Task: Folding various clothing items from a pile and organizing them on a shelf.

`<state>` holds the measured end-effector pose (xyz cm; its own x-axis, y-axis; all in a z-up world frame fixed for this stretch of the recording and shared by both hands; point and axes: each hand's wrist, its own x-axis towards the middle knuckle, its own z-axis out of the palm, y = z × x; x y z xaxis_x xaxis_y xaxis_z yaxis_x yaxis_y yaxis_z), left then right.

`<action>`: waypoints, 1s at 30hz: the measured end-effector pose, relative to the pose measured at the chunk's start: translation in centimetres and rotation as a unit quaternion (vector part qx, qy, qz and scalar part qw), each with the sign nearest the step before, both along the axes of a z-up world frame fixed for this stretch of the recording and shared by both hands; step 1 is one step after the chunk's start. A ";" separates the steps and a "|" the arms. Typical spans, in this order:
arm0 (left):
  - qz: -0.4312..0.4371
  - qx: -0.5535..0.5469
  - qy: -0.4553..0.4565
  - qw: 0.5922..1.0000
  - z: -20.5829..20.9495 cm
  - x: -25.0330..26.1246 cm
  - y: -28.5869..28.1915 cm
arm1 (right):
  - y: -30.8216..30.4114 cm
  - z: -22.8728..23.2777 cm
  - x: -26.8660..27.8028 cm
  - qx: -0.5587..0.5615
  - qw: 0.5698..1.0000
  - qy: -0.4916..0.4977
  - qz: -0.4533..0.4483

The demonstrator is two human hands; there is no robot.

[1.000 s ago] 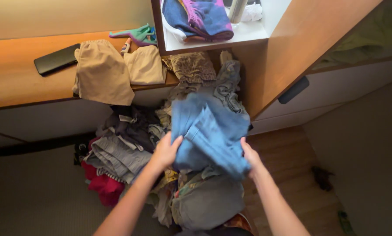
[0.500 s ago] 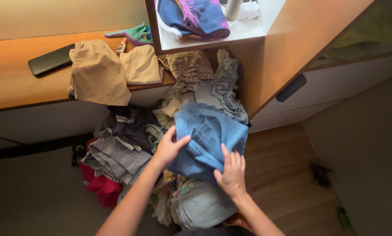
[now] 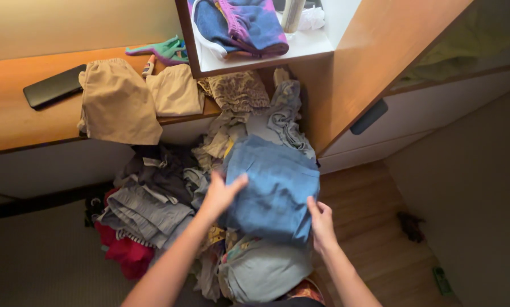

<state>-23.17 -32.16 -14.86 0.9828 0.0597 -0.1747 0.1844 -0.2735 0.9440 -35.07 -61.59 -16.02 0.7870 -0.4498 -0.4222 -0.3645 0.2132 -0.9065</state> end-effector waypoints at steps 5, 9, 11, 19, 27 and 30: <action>-0.039 0.222 0.142 0.964 0.9 -7.4 2.1 | 1.9 6.2 -0.2 0.069 0.977 0.125 0.161; -0.004 -0.154 0.232 0.960 3.8 -7.4 1.9 | 0.1 4.1 0.3 0.050 0.965 0.160 0.202; 0.014 -0.305 0.123 0.944 6.9 -6.6 1.3 | -0.6 3.5 0.4 0.249 0.926 0.204 0.200; -0.138 -0.537 0.090 0.828 19.1 -1.6 -1.8 | 3.6 9.0 0.4 0.471 0.872 -0.116 0.063; -0.224 -0.575 0.146 0.773 16.8 2.4 2.0 | 2.7 14.4 3.7 0.336 0.914 -0.226 0.027; -0.194 -0.599 0.155 0.761 14.3 3.8 3.2 | 2.5 13.8 4.5 0.355 0.896 -0.265 0.042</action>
<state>-19.41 -29.00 -0.54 0.7858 -0.6098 -0.1031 0.5745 0.6582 0.4866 -30.58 -59.11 -2.18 0.9801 -0.1446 -0.1359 0.0338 0.7966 -0.6036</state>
